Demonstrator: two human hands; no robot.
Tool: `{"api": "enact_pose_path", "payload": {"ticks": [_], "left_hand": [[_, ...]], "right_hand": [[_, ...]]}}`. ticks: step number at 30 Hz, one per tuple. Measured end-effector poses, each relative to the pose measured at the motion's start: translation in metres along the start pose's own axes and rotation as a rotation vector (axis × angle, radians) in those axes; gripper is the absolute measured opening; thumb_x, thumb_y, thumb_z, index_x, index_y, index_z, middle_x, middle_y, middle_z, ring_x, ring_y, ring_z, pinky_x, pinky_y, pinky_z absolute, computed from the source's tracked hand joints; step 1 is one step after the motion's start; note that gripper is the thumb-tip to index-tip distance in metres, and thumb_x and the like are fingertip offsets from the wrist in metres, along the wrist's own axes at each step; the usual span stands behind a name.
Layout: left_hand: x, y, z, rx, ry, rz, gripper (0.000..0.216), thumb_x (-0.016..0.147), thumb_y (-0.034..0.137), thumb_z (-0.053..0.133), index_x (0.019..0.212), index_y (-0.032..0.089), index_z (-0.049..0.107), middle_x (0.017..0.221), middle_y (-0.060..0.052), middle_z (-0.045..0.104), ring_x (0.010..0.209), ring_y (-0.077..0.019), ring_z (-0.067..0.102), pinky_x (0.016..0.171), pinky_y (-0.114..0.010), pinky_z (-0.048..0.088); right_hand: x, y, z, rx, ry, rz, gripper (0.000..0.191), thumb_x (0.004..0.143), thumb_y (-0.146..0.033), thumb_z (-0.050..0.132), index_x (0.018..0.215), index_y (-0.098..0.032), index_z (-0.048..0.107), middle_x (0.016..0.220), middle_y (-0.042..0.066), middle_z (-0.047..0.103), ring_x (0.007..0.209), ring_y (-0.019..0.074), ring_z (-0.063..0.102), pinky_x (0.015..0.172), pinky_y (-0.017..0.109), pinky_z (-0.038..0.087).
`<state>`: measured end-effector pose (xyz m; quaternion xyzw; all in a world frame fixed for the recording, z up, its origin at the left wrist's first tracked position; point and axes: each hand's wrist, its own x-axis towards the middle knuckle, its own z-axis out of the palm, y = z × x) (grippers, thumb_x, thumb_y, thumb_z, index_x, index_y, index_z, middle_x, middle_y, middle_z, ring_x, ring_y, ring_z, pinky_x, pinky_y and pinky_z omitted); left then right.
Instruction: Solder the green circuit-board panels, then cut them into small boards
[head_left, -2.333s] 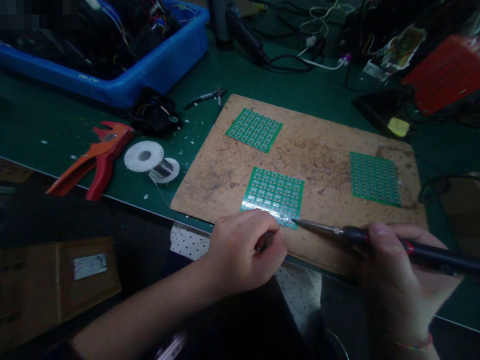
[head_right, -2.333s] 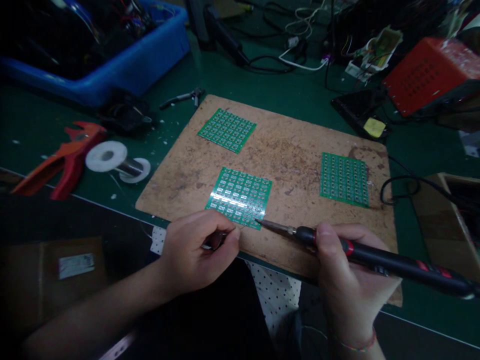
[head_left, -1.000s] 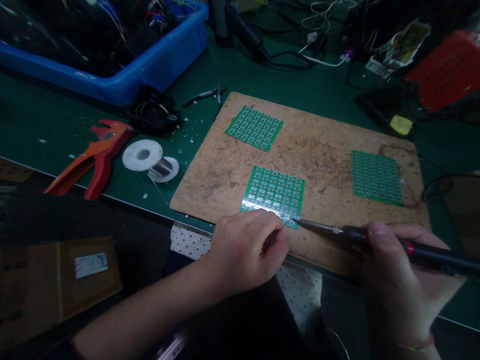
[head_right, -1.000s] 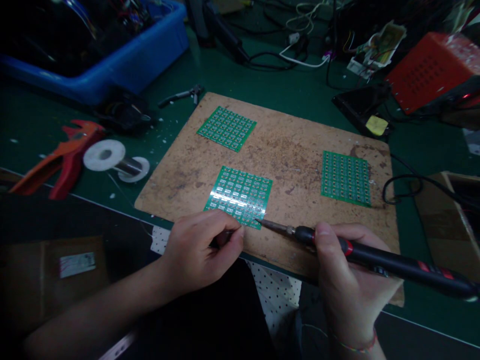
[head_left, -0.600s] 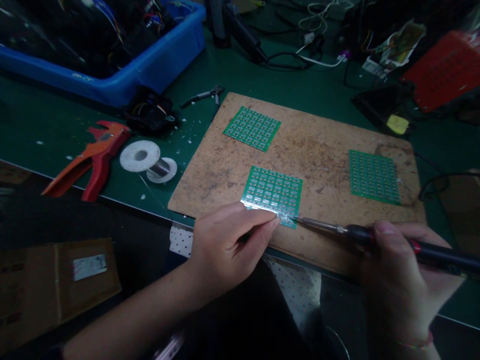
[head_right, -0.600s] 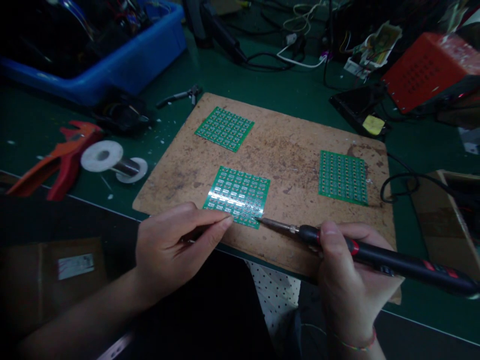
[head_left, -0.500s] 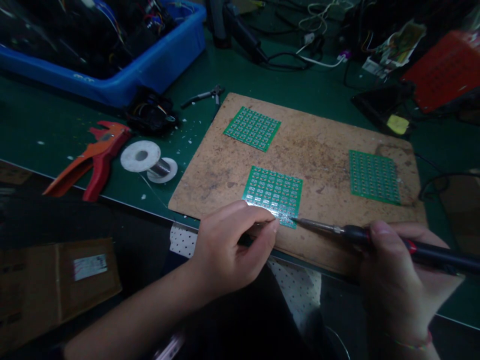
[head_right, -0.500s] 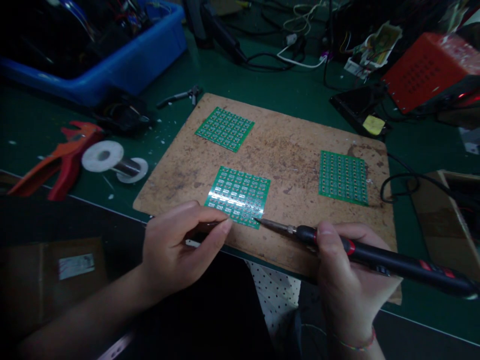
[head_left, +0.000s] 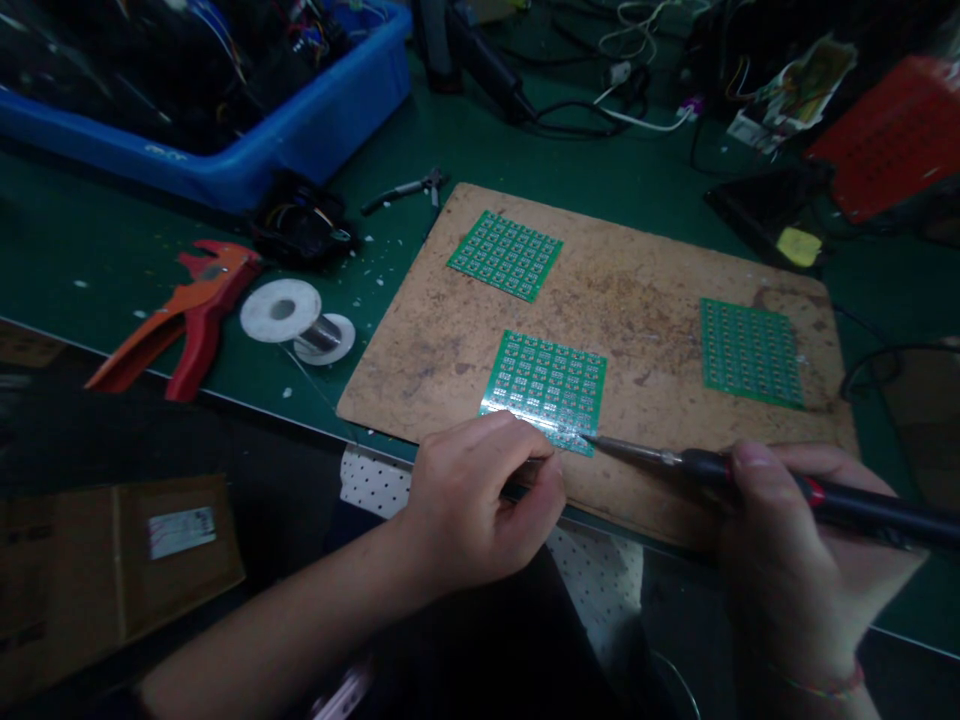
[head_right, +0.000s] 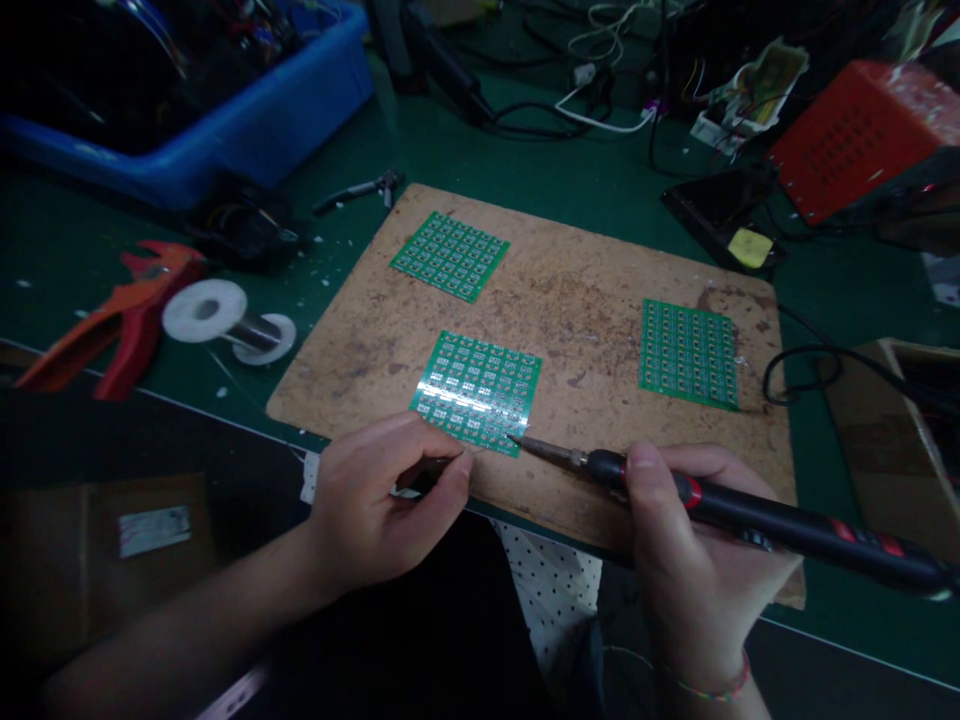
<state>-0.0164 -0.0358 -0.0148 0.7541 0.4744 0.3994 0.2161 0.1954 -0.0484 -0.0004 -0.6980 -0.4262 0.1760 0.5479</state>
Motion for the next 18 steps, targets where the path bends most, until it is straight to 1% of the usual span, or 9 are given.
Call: {"api": "enact_pose_path", "payload": {"ticks": [5, 11, 18], "left_hand": [[-0.0003, 0.0000, 0.0015, 0.017, -0.030, -0.004, 0.012, 0.081, 0.016, 0.057, 0.070, 0.017, 0.060, 0.062, 0.002, 0.054, 0.056, -0.0098, 0.046, 0.053, -0.026, 0.032], [0.0014, 0.0017, 0.0013, 0.020, -0.032, 0.010, 0.012, 0.081, 0.016, 0.057, 0.070, 0.017, 0.061, 0.061, 0.002, 0.055, 0.054, -0.0093, 0.045, 0.051, -0.025, 0.031], [0.0006, -0.0001, 0.0033, 0.017, -0.054, -0.002, 0.010, 0.081, 0.015, 0.058, 0.072, 0.017, 0.062, 0.062, 0.003, 0.054, 0.058, -0.0096, 0.048, 0.054, -0.025, 0.033]], "right_hand": [[-0.0007, -0.0004, 0.0014, -0.007, 0.002, -0.005, 0.023, 0.068, -0.035, 0.078, 0.062, -0.020, 0.063, 0.057, -0.002, 0.059, 0.050, 0.0102, 0.050, 0.045, 0.025, 0.036], [-0.0003, 0.0006, 0.0008, -0.016, 0.000, -0.018, 0.022, 0.069, -0.034, 0.078, 0.062, -0.019, 0.063, 0.057, -0.003, 0.059, 0.050, 0.0092, 0.050, 0.046, 0.024, 0.036], [-0.0006, 0.0014, 0.0010, -0.024, -0.002, -0.010, 0.020, 0.070, -0.033, 0.078, 0.064, -0.019, 0.064, 0.057, -0.003, 0.059, 0.051, 0.0097, 0.050, 0.046, 0.024, 0.036]]}}
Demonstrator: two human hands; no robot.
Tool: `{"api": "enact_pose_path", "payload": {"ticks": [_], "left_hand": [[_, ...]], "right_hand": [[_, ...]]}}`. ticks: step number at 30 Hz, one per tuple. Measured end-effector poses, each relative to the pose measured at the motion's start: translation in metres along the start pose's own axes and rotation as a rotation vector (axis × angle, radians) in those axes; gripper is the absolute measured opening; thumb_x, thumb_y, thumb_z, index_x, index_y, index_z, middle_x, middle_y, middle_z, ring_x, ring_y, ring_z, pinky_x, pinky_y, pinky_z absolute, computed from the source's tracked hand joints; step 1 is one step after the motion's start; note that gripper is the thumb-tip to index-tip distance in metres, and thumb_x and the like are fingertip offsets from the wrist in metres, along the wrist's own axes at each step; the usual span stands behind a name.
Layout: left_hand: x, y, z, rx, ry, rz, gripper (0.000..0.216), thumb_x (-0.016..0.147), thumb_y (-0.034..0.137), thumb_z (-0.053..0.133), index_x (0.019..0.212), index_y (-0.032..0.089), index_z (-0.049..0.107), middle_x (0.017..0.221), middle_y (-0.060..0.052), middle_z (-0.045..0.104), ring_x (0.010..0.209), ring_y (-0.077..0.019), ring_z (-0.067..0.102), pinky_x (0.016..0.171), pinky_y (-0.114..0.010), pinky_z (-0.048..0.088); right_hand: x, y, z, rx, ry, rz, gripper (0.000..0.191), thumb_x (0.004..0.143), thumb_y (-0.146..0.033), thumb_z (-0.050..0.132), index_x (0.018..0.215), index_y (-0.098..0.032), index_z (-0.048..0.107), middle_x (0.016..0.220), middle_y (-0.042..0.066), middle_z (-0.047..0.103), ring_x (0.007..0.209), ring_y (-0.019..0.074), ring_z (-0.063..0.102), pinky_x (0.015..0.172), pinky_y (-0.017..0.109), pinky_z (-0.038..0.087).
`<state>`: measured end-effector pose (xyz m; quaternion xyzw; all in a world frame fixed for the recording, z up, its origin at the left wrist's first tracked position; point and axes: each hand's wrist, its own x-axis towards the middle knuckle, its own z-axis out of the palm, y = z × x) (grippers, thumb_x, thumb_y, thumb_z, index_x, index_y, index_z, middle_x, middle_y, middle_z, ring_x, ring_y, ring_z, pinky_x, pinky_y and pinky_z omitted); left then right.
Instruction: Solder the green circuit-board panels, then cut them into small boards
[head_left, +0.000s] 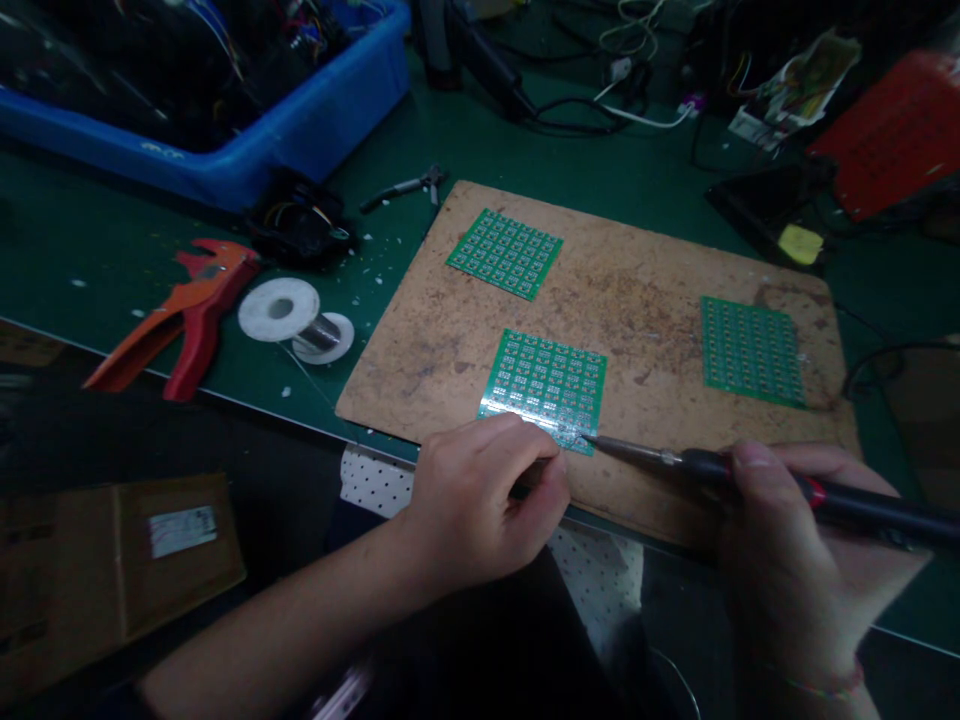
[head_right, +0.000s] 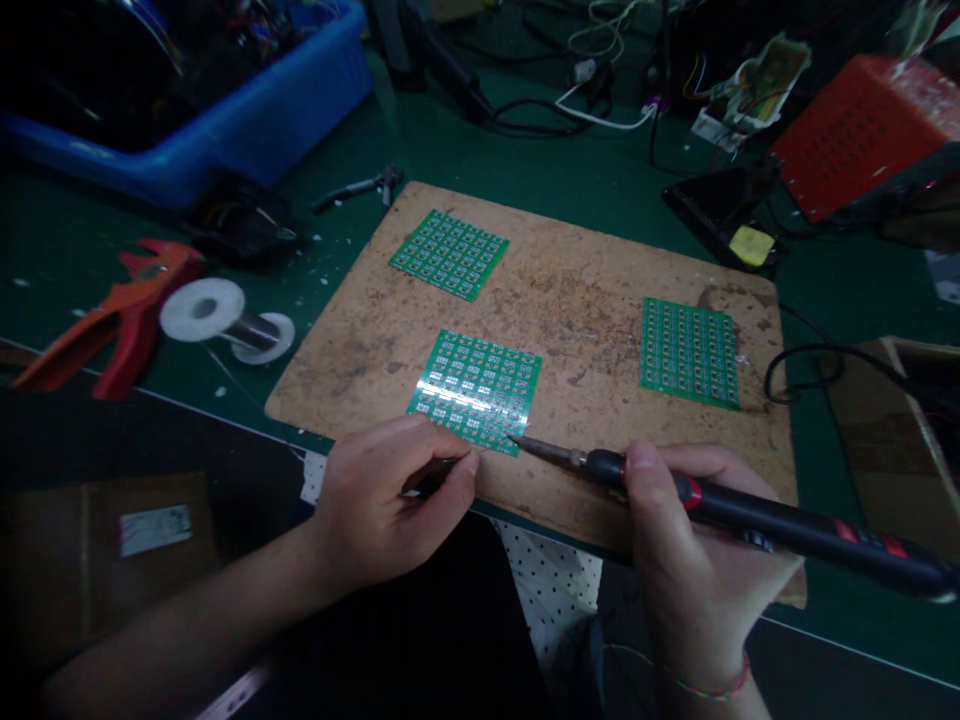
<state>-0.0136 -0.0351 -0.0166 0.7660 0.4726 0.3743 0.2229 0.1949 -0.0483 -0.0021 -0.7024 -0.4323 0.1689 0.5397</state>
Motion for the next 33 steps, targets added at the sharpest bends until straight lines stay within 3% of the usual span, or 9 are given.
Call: {"api": "enact_pose_path", "payload": {"ticks": [9, 17, 33], "left_hand": [[0.0005, 0.0038, -0.0039, -0.088, 0.122, 0.005, 0.011, 0.078, 0.011, 0.060, 0.068, 0.015, 0.058, 0.058, 0.005, 0.048, 0.054, -0.0067, 0.042, 0.052, -0.024, 0.032], [-0.0003, 0.0018, 0.0000, -0.049, 0.053, 0.001, 0.009, 0.077, 0.012, 0.062, 0.069, 0.015, 0.061, 0.061, 0.004, 0.050, 0.056, -0.0076, 0.043, 0.054, -0.025, 0.031], [-0.0003, 0.0007, 0.0032, 0.003, 0.029, 0.024, 0.008, 0.077, 0.012, 0.062, 0.071, 0.016, 0.061, 0.060, 0.005, 0.051, 0.055, -0.0073, 0.045, 0.055, -0.024, 0.032]], "right_hand": [[0.0061, -0.0003, -0.0001, 0.087, 0.085, 0.027, 0.021, 0.063, -0.029, 0.078, 0.057, -0.017, 0.062, 0.051, -0.003, 0.056, 0.043, 0.0085, 0.046, 0.041, 0.023, 0.032], [0.0031, -0.0040, 0.0016, 0.049, 0.054, 0.028, 0.020, 0.064, -0.028, 0.077, 0.057, -0.017, 0.062, 0.051, -0.002, 0.057, 0.044, 0.0089, 0.048, 0.041, 0.023, 0.034], [0.0029, 0.0008, 0.0003, 0.018, 0.039, 0.005, 0.020, 0.066, -0.032, 0.078, 0.059, -0.019, 0.063, 0.054, -0.004, 0.060, 0.047, 0.0079, 0.051, 0.043, 0.021, 0.038]]}}
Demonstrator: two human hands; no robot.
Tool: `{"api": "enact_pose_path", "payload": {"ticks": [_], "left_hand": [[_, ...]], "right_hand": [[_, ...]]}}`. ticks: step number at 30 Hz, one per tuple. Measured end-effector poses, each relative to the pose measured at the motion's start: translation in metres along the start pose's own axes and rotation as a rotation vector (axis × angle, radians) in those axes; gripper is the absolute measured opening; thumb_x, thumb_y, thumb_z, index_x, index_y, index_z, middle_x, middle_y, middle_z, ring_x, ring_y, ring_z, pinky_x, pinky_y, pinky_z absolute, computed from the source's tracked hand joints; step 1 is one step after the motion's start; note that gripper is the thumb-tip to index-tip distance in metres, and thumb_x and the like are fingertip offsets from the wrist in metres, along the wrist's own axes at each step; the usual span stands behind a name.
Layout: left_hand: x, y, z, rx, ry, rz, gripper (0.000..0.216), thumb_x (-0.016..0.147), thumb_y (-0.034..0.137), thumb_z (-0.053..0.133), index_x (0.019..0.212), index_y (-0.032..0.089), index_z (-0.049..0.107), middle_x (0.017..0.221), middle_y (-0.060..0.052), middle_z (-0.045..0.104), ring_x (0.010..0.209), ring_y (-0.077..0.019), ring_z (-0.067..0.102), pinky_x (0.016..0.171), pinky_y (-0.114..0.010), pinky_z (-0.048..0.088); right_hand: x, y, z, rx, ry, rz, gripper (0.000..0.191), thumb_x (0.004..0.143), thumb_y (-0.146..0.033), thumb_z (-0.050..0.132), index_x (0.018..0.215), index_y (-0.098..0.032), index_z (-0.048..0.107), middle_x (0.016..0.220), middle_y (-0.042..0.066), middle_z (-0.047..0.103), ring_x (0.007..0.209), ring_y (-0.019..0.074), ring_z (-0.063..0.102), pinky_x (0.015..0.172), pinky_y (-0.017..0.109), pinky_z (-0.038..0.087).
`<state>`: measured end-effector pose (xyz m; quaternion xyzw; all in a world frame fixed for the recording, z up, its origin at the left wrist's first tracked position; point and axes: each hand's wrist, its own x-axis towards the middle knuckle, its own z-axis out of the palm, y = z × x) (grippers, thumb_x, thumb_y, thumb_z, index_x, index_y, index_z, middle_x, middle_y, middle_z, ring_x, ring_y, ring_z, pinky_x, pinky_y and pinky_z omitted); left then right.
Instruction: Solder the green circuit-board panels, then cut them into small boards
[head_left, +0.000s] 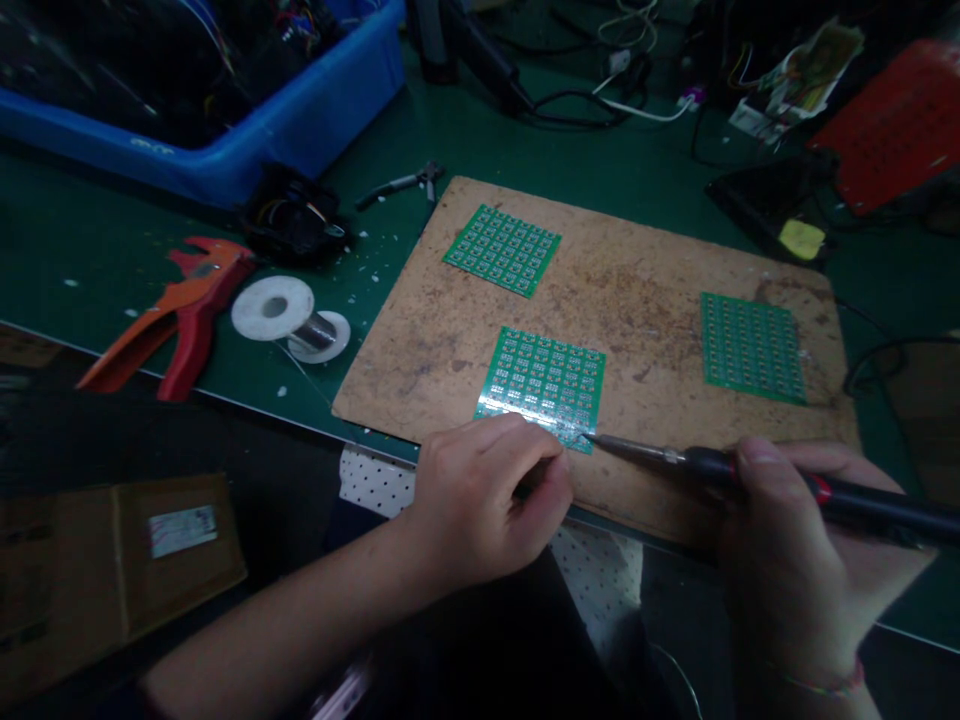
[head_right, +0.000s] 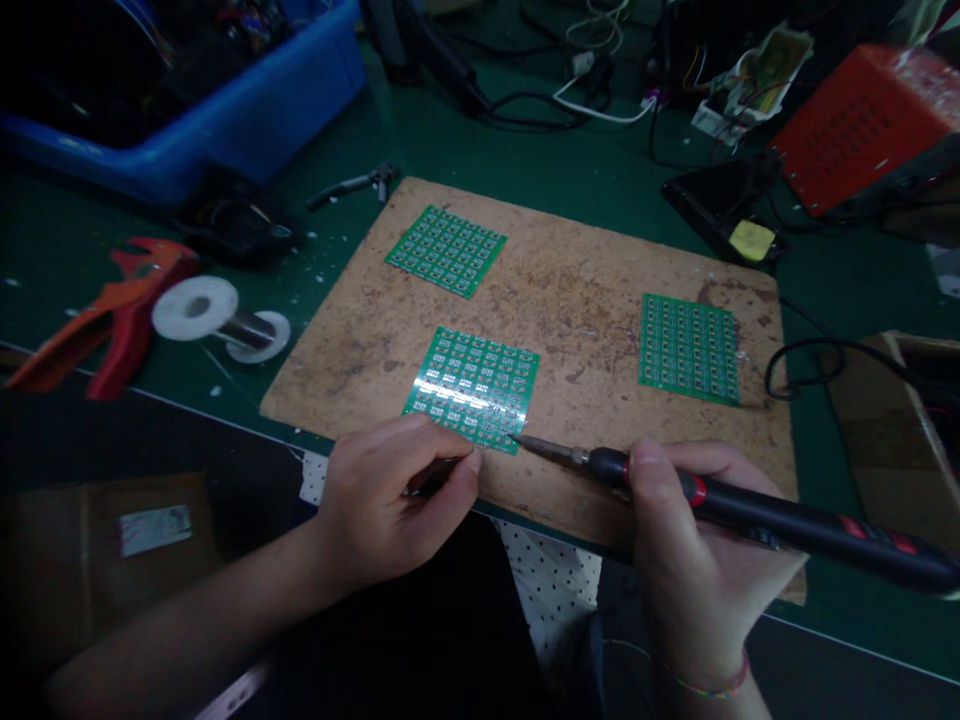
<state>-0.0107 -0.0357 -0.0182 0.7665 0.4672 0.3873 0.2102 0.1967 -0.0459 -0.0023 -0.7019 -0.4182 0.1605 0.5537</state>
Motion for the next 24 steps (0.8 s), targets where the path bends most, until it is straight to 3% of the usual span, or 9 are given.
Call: {"api": "enact_pose_path", "payload": {"ticks": [19, 24], "left_hand": [[0.0008, 0.0000, 0.0015, 0.062, -0.043, -0.021, 0.008, 0.079, 0.013, 0.062, 0.072, 0.017, 0.062, 0.062, 0.005, 0.051, 0.057, -0.0080, 0.047, 0.055, -0.026, 0.032], [0.0010, 0.0018, -0.0017, -0.037, 0.004, -0.022, 0.006, 0.080, 0.012, 0.062, 0.075, 0.016, 0.062, 0.063, 0.004, 0.053, 0.058, -0.0073, 0.047, 0.056, -0.024, 0.034]], "right_hand": [[-0.0025, 0.0002, 0.0020, 0.017, 0.016, 0.004, 0.022, 0.067, -0.033, 0.078, 0.059, -0.020, 0.062, 0.055, -0.005, 0.058, 0.047, 0.0079, 0.049, 0.043, 0.023, 0.036], [0.0000, -0.0010, 0.0006, 0.010, 0.028, 0.007, 0.021, 0.066, -0.031, 0.076, 0.058, -0.020, 0.061, 0.053, -0.005, 0.057, 0.047, 0.0080, 0.048, 0.044, 0.023, 0.035]]}}
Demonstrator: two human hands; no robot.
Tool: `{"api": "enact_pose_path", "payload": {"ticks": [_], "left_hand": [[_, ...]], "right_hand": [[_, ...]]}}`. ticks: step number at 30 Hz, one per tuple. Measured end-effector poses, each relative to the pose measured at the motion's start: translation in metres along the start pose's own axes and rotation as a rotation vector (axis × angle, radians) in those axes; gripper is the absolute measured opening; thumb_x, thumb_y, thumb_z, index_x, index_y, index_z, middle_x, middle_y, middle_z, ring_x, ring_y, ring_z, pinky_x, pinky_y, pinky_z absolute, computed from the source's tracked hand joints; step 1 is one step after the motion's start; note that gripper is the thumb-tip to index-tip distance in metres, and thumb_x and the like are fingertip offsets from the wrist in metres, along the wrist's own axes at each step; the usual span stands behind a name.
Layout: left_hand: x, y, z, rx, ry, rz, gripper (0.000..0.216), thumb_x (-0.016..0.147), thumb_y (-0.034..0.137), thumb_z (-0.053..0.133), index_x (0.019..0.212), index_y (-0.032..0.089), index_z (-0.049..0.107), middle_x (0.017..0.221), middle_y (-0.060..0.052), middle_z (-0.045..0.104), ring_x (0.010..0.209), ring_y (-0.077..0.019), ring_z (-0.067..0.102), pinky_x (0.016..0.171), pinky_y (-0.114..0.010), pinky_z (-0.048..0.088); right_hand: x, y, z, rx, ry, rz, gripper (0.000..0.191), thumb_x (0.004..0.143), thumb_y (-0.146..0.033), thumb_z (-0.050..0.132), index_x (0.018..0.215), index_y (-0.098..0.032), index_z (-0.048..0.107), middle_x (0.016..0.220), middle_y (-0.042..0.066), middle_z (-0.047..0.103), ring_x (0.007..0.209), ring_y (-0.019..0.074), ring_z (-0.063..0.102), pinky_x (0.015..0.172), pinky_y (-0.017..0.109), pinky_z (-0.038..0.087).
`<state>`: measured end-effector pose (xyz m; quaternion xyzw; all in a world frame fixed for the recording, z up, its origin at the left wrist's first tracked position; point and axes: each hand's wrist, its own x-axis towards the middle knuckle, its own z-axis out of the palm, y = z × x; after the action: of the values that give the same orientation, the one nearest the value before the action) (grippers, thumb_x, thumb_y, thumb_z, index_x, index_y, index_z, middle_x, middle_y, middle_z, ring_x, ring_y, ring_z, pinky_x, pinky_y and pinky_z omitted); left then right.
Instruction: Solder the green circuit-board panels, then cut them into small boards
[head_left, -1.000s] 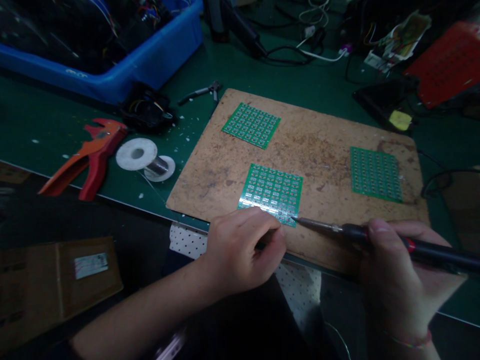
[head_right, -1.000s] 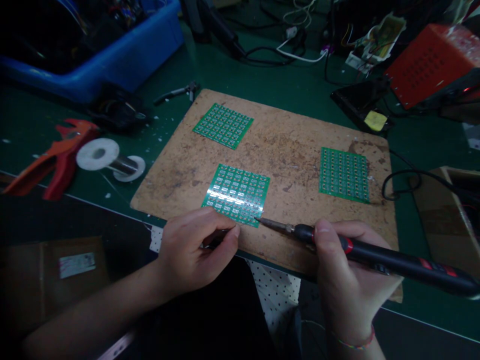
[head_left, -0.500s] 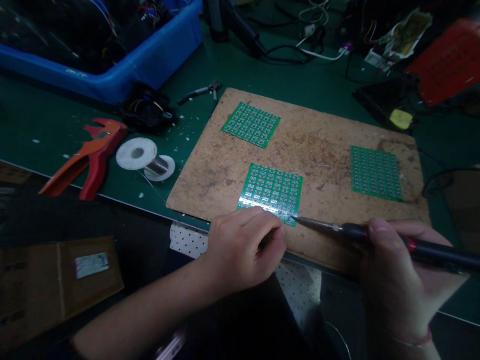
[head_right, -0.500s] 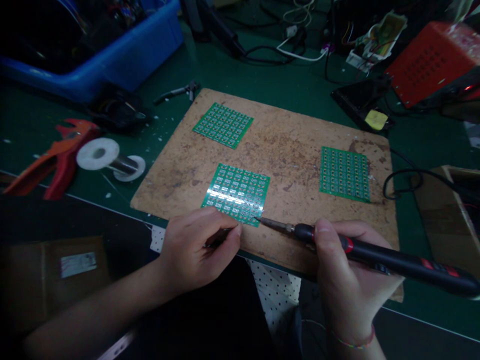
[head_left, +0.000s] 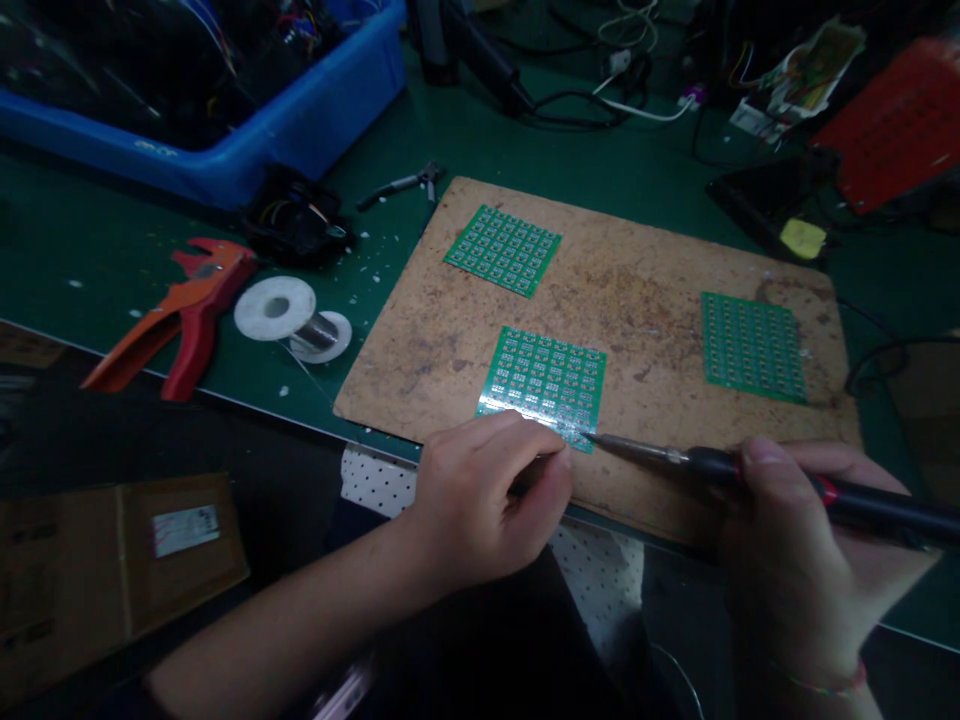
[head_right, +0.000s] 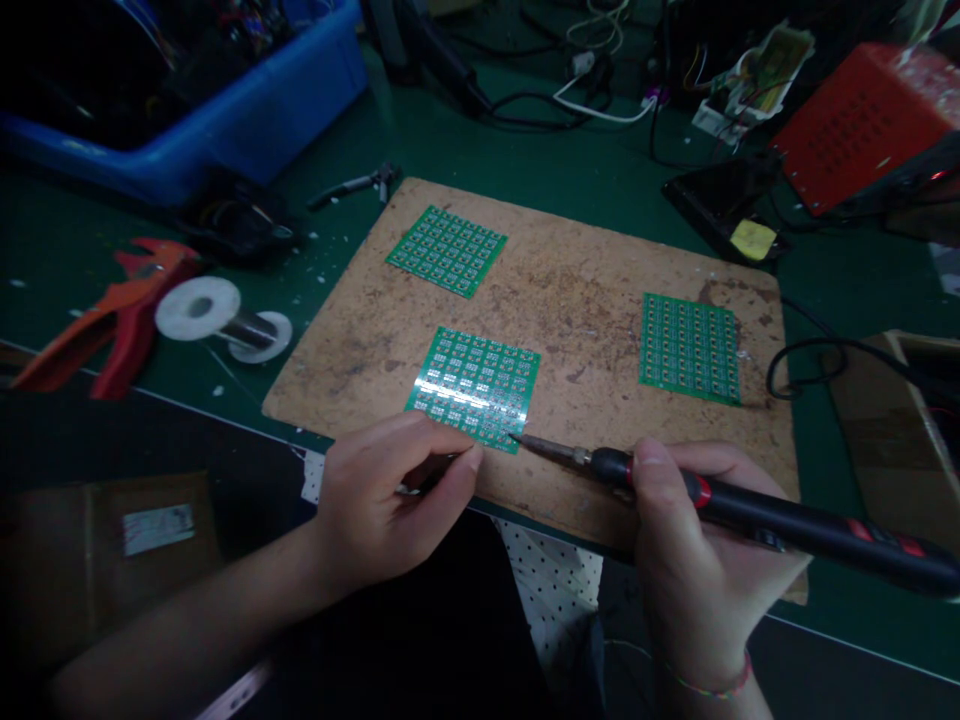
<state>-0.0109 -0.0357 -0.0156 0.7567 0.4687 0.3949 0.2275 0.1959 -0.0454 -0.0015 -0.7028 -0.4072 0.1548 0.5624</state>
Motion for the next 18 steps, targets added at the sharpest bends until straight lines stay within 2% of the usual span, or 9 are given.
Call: {"api": "enact_pose_path", "payload": {"ticks": [5, 13, 18], "left_hand": [[0.0012, 0.0016, -0.0017, 0.004, -0.026, -0.006, 0.007, 0.081, 0.014, 0.061, 0.075, 0.017, 0.060, 0.064, 0.004, 0.053, 0.059, -0.0079, 0.047, 0.057, -0.025, 0.034], [0.0008, 0.0003, 0.0024, 0.093, -0.116, -0.030, 0.008, 0.083, 0.018, 0.057, 0.075, 0.018, 0.059, 0.066, 0.003, 0.054, 0.060, -0.0102, 0.050, 0.057, -0.027, 0.035], [0.0010, 0.0001, 0.0021, 0.114, -0.130, -0.027, 0.009, 0.084, 0.018, 0.056, 0.076, 0.019, 0.060, 0.068, 0.002, 0.058, 0.063, -0.0112, 0.055, 0.058, -0.027, 0.038]], "right_hand": [[0.0036, -0.0003, -0.0004, 0.025, 0.040, 0.040, 0.019, 0.064, -0.028, 0.075, 0.056, -0.019, 0.060, 0.051, -0.005, 0.056, 0.044, 0.0074, 0.047, 0.042, 0.022, 0.032], [-0.0017, 0.0018, 0.0009, 0.020, 0.013, 0.001, 0.018, 0.068, -0.027, 0.075, 0.059, -0.019, 0.061, 0.055, -0.005, 0.058, 0.047, 0.0082, 0.049, 0.044, 0.023, 0.035], [-0.0008, 0.0001, 0.0011, 0.012, 0.003, -0.016, 0.019, 0.068, -0.027, 0.075, 0.058, -0.019, 0.061, 0.053, -0.005, 0.057, 0.048, 0.0081, 0.048, 0.045, 0.024, 0.034]]}}
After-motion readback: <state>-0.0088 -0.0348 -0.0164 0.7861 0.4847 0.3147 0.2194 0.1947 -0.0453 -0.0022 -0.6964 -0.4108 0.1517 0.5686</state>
